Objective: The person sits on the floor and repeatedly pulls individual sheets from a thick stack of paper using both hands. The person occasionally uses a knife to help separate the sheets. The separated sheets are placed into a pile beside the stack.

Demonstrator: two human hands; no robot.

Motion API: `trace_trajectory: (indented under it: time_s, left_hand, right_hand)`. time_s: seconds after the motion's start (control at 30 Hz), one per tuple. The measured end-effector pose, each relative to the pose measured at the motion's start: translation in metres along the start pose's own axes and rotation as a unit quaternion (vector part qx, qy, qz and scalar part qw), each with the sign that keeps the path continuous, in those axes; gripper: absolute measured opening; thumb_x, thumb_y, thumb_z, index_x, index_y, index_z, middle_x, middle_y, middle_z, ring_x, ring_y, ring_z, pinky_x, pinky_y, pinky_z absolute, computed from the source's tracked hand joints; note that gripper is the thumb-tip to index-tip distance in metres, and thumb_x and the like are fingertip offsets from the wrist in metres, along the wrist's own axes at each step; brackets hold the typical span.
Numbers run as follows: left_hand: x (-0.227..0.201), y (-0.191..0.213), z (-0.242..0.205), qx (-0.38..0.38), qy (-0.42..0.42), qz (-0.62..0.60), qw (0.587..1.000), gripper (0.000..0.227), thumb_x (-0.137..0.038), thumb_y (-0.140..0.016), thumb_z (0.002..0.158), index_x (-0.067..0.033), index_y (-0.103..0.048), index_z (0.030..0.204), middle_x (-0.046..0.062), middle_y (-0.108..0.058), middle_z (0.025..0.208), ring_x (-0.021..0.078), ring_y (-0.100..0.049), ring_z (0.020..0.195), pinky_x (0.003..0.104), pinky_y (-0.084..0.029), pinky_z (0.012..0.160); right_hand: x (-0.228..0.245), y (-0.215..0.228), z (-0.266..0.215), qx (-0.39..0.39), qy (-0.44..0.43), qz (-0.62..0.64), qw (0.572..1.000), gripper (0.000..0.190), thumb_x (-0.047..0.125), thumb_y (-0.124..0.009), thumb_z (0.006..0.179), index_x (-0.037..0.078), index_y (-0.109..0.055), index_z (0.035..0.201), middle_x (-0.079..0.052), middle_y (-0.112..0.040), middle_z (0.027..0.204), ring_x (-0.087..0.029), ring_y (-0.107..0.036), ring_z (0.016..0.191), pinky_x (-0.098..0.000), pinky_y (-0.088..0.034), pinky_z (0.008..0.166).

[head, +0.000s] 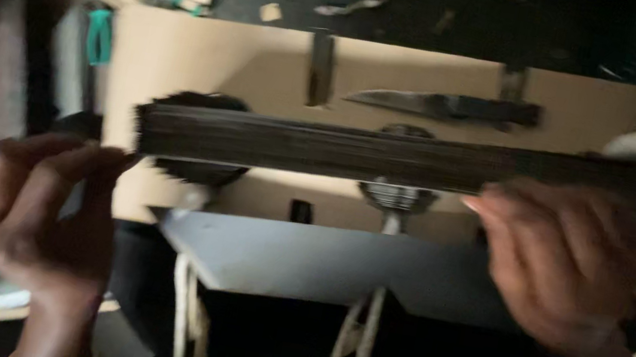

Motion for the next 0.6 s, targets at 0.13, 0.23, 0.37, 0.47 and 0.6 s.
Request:
trace_trajectory:
  time_s: [0.13, 0.23, 0.37, 0.47, 0.6]
  left_hand:
    - [0.005, -0.010, -0.014, 0.011, -0.029, 0.023, 0.999, 0.021, 0.001, -0.078, 0.093, -0.0127, -0.079, 0.109, -0.003, -0.071, 0.108, 0.0102, -0.059, 0.096, 0.025, -0.037, 0.095]
    - [0.008, -0.014, -0.017, 0.017, -0.025, 0.017, 0.999, 0.020, 0.000, -0.078, 0.094, -0.0126, -0.079, 0.108, -0.003, -0.072, 0.106, 0.0093, -0.056, 0.094, 0.026, -0.035, 0.093]
    - [0.002, -0.016, -0.010, 0.025, -0.023, 0.021, 0.999, 0.013, -0.006, -0.081, 0.098, -0.0143, -0.079, 0.107, -0.003, -0.072, 0.106, 0.0100, -0.054, 0.094, 0.029, -0.034, 0.095]
    - [-0.017, -0.014, 0.001, 0.040, -0.042, 0.071, 0.996, 0.018, -0.012, -0.080, 0.095, -0.0157, -0.078, 0.114, -0.001, -0.071, 0.112, 0.0148, -0.056, 0.102, 0.030, -0.035, 0.097]
    - [-0.077, -0.023, 0.018, 0.059, -0.140, 0.016, 0.988, 0.021, -0.016, -0.083, 0.086, -0.0107, -0.076, 0.105, 0.009, -0.066, 0.109, 0.0310, -0.061, 0.104, 0.047, -0.041, 0.093]
  right_hand:
    - [-0.001, 0.005, 0.004, -0.054, -0.026, -0.033, 0.998, 0.023, 0.014, -0.090, 0.082, 0.003, -0.072, 0.090, -0.010, -0.067, 0.096, -0.024, -0.066, 0.086, -0.0371, -0.056, 0.072]
    - [-0.002, 0.006, 0.004, -0.073, -0.043, -0.023, 0.996, 0.026, 0.015, -0.094, 0.081, 0.004, -0.071, 0.087, -0.008, -0.064, 0.094, -0.023, -0.065, 0.085, -0.0370, -0.055, 0.070]
    - [-0.006, 0.003, 0.001, -0.070, -0.069, 0.006, 0.995, 0.025, 0.012, -0.093, 0.083, 0.004, -0.069, 0.086, -0.007, -0.064, 0.096, -0.022, -0.063, 0.085, -0.0351, -0.054, 0.070]
    - [-0.008, 0.002, -0.002, -0.068, -0.086, 0.027, 0.994, 0.021, 0.011, -0.089, 0.088, 0.005, -0.071, 0.094, -0.006, -0.064, 0.102, -0.020, -0.063, 0.092, -0.0325, -0.054, 0.072]
    - [-0.007, 0.004, -0.005, -0.088, -0.087, 0.020, 0.992, 0.021, 0.003, -0.090, 0.086, 0.003, -0.069, 0.091, -0.011, -0.064, 0.096, -0.025, -0.064, 0.087, -0.0385, -0.054, 0.073]
Point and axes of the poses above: each hand's wrist, its own z-axis towards the middle knuckle, its own y-axis out of the back of the hand, x = y × z, the point moved 10 cm from there along z, towards the middle knuckle
